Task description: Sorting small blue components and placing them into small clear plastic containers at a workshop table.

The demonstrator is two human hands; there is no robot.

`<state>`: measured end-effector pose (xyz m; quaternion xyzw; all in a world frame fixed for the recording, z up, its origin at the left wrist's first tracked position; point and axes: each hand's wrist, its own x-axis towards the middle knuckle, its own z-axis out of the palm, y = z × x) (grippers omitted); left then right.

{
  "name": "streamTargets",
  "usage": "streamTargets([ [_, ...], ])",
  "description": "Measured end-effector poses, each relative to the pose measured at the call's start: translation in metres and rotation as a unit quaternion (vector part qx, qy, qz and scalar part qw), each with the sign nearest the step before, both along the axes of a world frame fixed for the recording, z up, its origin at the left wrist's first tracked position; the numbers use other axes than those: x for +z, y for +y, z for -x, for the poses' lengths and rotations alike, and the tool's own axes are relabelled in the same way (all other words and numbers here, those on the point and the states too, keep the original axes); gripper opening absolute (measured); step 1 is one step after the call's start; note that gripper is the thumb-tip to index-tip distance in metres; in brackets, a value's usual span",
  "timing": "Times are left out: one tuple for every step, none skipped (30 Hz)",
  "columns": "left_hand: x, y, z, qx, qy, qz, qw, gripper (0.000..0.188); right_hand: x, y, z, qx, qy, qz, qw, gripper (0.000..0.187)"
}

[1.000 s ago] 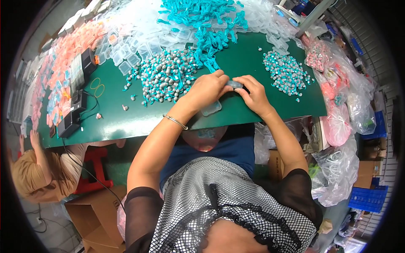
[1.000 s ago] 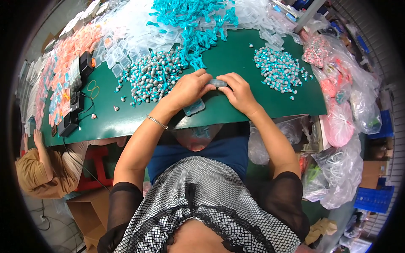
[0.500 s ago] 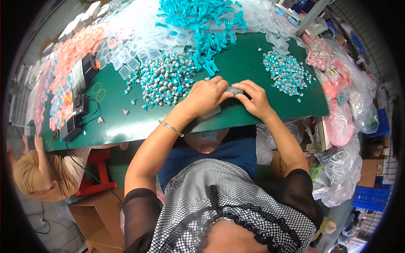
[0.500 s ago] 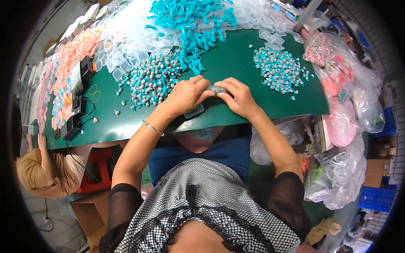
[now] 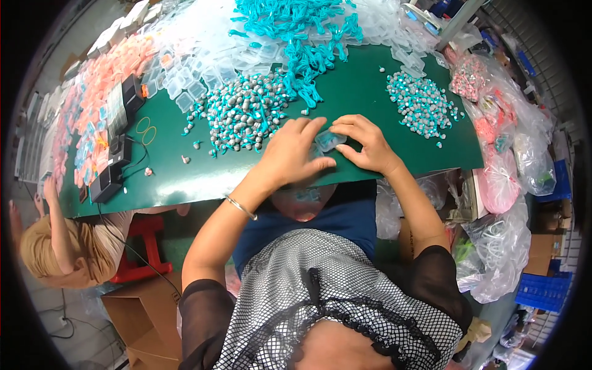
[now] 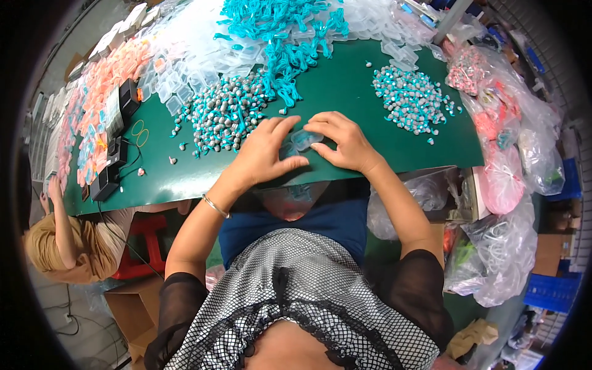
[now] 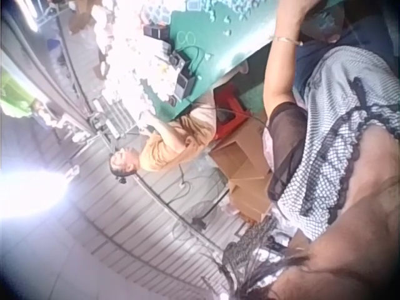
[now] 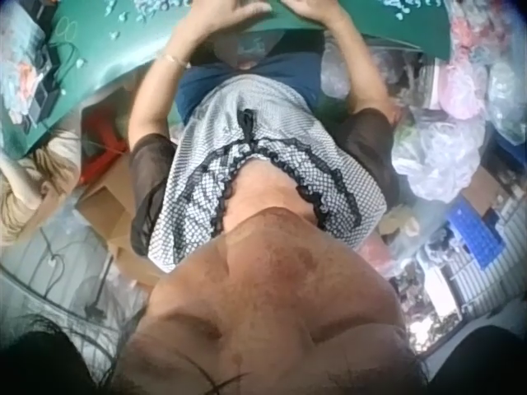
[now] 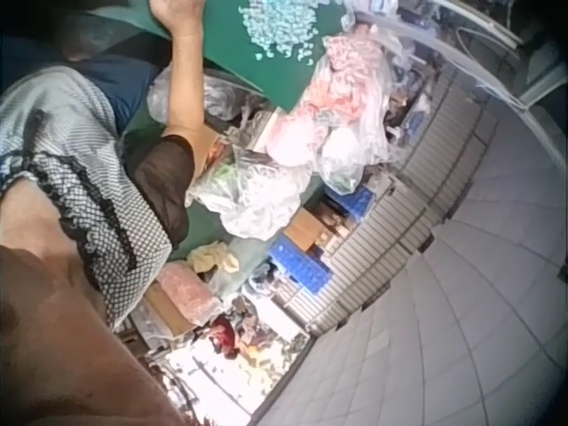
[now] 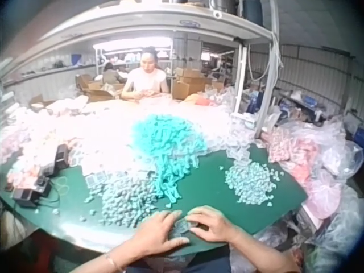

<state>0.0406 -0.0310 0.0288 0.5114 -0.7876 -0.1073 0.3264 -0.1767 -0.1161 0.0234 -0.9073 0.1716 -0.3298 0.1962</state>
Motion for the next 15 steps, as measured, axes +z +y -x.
streamTargets([
  [-0.001,0.004,0.003,0.019,-0.011,0.022,1.000,0.076,0.004,0.001,-0.001,0.000,-0.001,-0.006,1.000,0.037],
  [-0.003,0.007,0.007,0.038,-0.022,0.045,0.998,0.076,0.006,0.002,-0.002,0.001,-0.002,-0.012,1.000,0.037],
  [-0.003,0.011,0.012,0.041,-0.022,0.045,0.998,0.076,0.006,0.002,-0.003,0.004,-0.002,-0.011,1.000,0.037],
  [-0.003,0.015,0.017,0.066,-0.040,0.044,0.996,0.072,0.004,0.001,-0.003,0.001,-0.013,-0.020,1.000,0.036],
  [-0.003,0.016,0.022,0.092,-0.059,0.044,0.993,0.068,0.003,-0.001,-0.004,-0.001,-0.024,-0.028,0.999,0.036],
  [-0.006,0.015,0.024,0.103,-0.062,0.045,0.992,0.068,0.001,-0.002,-0.007,0.010,-0.025,-0.027,0.999,0.036],
  [-0.015,0.012,0.026,0.115,-0.068,0.053,0.990,0.062,-0.002,-0.002,-0.010,-0.001,-0.032,-0.037,0.999,0.035],
  [-0.021,0.011,0.027,0.130,-0.077,0.061,0.987,0.056,-0.003,-0.001,-0.013,-0.009,-0.039,-0.048,0.998,0.035],
  [-0.025,0.010,0.029,0.128,-0.064,0.046,0.989,0.051,-0.004,0.000,-0.012,-0.022,-0.035,-0.060,0.997,0.034],
  [-0.025,0.008,0.030,0.128,-0.052,0.034,0.990,0.046,-0.002,0.002,-0.009,-0.032,-0.032,-0.069,0.997,0.033],
  [-0.024,0.010,0.028,0.115,0.002,0.045,0.992,0.045,-0.001,0.001,-0.005,-0.047,-0.032,-0.056,0.997,0.032],
  [-0.023,0.013,0.025,0.100,0.055,0.058,0.992,0.044,-0.001,0.001,-0.001,-0.064,-0.032,-0.043,0.997,0.031],
  [-0.018,0.016,0.017,0.076,0.116,0.064,0.988,0.042,0.000,0.003,0.002,-0.075,-0.032,-0.051,0.995,0.031],
  [-0.011,0.022,0.006,0.061,0.191,0.065,0.978,0.042,0.002,0.004,0.004,-0.089,-0.031,-0.060,0.994,0.031],
  [-0.004,0.027,-0.012,0.087,0.204,0.104,0.969,0.041,0.003,0.005,0.002,-0.083,-0.026,-0.062,0.994,0.031],
])
